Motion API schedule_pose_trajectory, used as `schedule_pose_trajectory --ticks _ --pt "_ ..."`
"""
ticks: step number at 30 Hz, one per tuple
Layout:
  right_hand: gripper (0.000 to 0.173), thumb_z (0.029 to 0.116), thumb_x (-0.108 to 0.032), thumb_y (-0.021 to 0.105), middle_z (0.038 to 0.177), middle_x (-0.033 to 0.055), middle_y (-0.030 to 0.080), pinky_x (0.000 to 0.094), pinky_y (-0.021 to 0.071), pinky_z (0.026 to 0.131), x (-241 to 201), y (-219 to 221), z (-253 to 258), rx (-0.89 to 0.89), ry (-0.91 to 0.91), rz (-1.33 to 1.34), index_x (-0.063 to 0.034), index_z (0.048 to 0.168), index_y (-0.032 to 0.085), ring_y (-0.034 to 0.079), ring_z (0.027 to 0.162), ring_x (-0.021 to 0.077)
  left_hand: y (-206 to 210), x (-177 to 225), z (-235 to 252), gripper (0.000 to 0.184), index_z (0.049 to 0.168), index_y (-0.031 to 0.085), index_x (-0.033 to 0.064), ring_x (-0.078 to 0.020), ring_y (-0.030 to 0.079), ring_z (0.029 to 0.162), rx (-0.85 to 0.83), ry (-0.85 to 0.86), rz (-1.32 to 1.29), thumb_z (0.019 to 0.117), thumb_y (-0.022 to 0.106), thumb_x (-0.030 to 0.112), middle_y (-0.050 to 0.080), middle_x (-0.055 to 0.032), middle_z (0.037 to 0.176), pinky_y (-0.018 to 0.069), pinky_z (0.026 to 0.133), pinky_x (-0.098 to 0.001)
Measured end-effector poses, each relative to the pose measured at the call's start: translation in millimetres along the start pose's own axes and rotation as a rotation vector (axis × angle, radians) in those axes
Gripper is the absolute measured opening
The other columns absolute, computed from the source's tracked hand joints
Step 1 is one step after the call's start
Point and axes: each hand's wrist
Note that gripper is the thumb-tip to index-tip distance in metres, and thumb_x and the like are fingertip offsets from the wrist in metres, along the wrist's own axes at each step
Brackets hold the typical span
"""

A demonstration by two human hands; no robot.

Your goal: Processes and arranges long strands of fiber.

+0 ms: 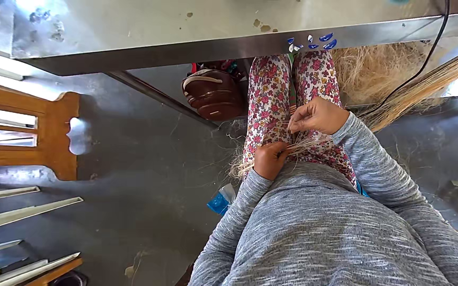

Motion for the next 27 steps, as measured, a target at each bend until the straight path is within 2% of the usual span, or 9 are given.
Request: schedule_pose_trajectory --ticks 3,7,9,11,15,17,19,23,27 --pt "0.007 0.0905 -0.008 0.074 0.083 0.0018 0.074 0.0207 0.0550 0.073 2.7 -4.7 -7.3 0.132 -0.074 0.015 -0.0005 0.090 0.075 0.066 0.074 0.0003 -0.2 -0.3 0.1 0.010 0.093 0.078 -0.0034 -0.0219 0.075 0.079 -0.002 -0.001 -0.022 0.0885 0.072 0.003 0.077 -0.0152 0.086 0.0610 0.077 -0.0393" --pt "0.008 0.0924 -0.009 0.069 0.087 -0.0005 0.075 0.0259 0.0580 0.081 15.9 -33.5 -27.6 0.393 -0.121 0.087 -0.0019 0.092 0.074 0.069 0.081 0.0031 -2.4 -3.0 -0.9 0.010 0.094 0.078 -0.0031 -0.0204 0.075 0.079 -0.028 0.012 -0.072 0.0893 0.071 0.002 0.077 -0.0149 0.086 0.0612 0.078 -0.0369" --pt "0.010 0.0957 -0.006 0.062 0.088 -0.0015 0.076 0.0289 0.0594 0.083 25.4 -60.5 -44.4 0.533 -0.106 0.195 -0.0041 0.093 0.072 0.071 0.083 0.0070 -4.3 -5.6 -2.6 0.011 0.095 0.079 -0.0032 -0.0211 0.076 0.081 -0.064 0.026 -0.081 0.0880 0.071 0.001 0.077 -0.0151 0.088 0.0616 0.080 -0.0382" --pt "0.021 0.1023 -0.004 0.051 0.088 -0.0036 0.076 0.0284 0.0601 0.081 30.9 -90.5 -68.0 0.668 -0.085 0.348 -0.0098 0.093 0.068 0.072 0.084 0.0089 -5.2 -10.2 -5.3 0.009 0.091 0.079 -0.0025 -0.0219 0.076 0.080 -0.110 0.036 -0.066 0.0867 0.071 0.000 0.077 -0.0146 0.086 0.0615 0.079 -0.0405" --pt "0.033 0.1107 -0.016 0.034 0.080 -0.0032 0.072 0.0375 0.0614 0.086 52.6 -143.2 -122.8 0.935 -0.129 0.701 -0.0168 0.091 0.060 0.074 0.082 0.0149 -9.9 -16.3 -10.5 0.009 0.088 0.079 -0.0010 -0.0231 0.076 0.079 -0.206 0.040 0.001 0.0876 0.070 0.002 0.077 -0.0138 0.085 0.0614 0.079 -0.0437" --pt "0.031 0.1127 -0.021 0.033 0.077 -0.0046 0.069 0.0365 0.0607 0.086 62.9 -161.7 -149.6 1.069 -0.126 0.795 -0.0171 0.095 0.057 0.072 0.079 0.0131 -12.9 -16.6 -12.4 0.014 0.092 0.080 -0.0009 -0.0257 0.076 0.081 -0.222 0.039 0.030 0.0884 0.066 0.001 0.077 -0.0154 0.086 0.0608 0.080 -0.0453" --pt "0.029 0.1131 -0.022 0.034 0.073 -0.0067 0.065 0.0303 0.0606 0.079 70.4 -172.9 -172.2 1.184 -0.114 0.827 -0.0178 0.095 0.056 0.068 0.072 0.0089 -14.5 -17.9 -13.3 0.017 0.094 0.080 0.0001 -0.0249 0.077 0.082 -0.222 0.054 0.041 0.0899 0.064 0.002 0.077 -0.0151 0.087 0.0613 0.080 -0.0428" --pt "0.031 0.1133 -0.022 0.032 0.072 -0.0092 0.064 0.0194 0.0578 0.068 83.7 -174.3 -199.7 1.186 -0.066 0.858 -0.0194 0.093 0.056 0.065 0.066 0.0027 -13.6 -17.8 -13.4 0.020 0.098 0.080 0.0003 -0.0234 0.077 0.084 -0.203 0.046 0.033 0.0908 0.062 0.003 0.078 -0.0151 0.089 0.0611 0.082 -0.0393" --pt "0.025 0.1126 -0.022 0.037 0.080 -0.0062 0.068 0.0214 0.0592 0.072 98.0 -167.2 -204.2 1.227 0.031 0.882 -0.0156 0.101 0.058 0.068 0.073 0.0053 -17.6 -19.2 -11.4 0.022 0.101 0.080 0.0002 -0.0195 0.077 0.087 -0.182 0.003 0.001 0.0910 0.061 0.003 0.078 -0.0138 0.093 0.0605 0.085 -0.0342"
Point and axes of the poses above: each hand's wrist, its own z-axis towards the middle knuckle, its own y-axis out of the palm, x = y × z
